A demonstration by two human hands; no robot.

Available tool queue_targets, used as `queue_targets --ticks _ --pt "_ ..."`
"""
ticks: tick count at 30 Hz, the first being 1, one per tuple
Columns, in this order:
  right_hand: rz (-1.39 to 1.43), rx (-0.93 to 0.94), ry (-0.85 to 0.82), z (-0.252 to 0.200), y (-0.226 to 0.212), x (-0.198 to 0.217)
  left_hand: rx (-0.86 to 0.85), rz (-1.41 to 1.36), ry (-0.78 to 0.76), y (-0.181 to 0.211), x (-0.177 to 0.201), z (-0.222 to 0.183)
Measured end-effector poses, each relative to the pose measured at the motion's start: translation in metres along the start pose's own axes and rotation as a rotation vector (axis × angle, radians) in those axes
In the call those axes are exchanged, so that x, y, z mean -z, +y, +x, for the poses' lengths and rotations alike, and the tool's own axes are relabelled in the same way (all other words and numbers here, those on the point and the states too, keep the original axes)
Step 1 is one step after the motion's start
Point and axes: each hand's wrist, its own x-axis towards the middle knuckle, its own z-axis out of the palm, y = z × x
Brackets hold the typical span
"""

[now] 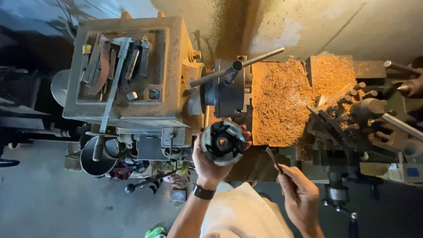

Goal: Using a bench grinder and hand tools to repair a motorcycle engine or clutch component.

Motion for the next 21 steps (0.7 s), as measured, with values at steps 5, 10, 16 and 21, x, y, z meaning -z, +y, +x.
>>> queue_targets --ticks 5,10,16,21 --pt "-0.367 0.175 -0.149 -0.003 -0.015 0.004 0.086 -0.134 -0.087 0.010 -0.011 -0.001" --pt "-0.369 0.255 -0.148 -0.004 -0.014 -0.004 0.036 -0.062 -0.014 0.003 -0.012 -0.003" --pt "-0.331 0.316 -0.208 0.002 -0.013 -0.007 0.017 -0.005 -0.024 -0.001 -0.008 -0.006" --pt "-0.381 0.300 -0.247 0.015 -0.025 -0.003 0.046 0.057 0.004 0.001 -0.003 -0.011"
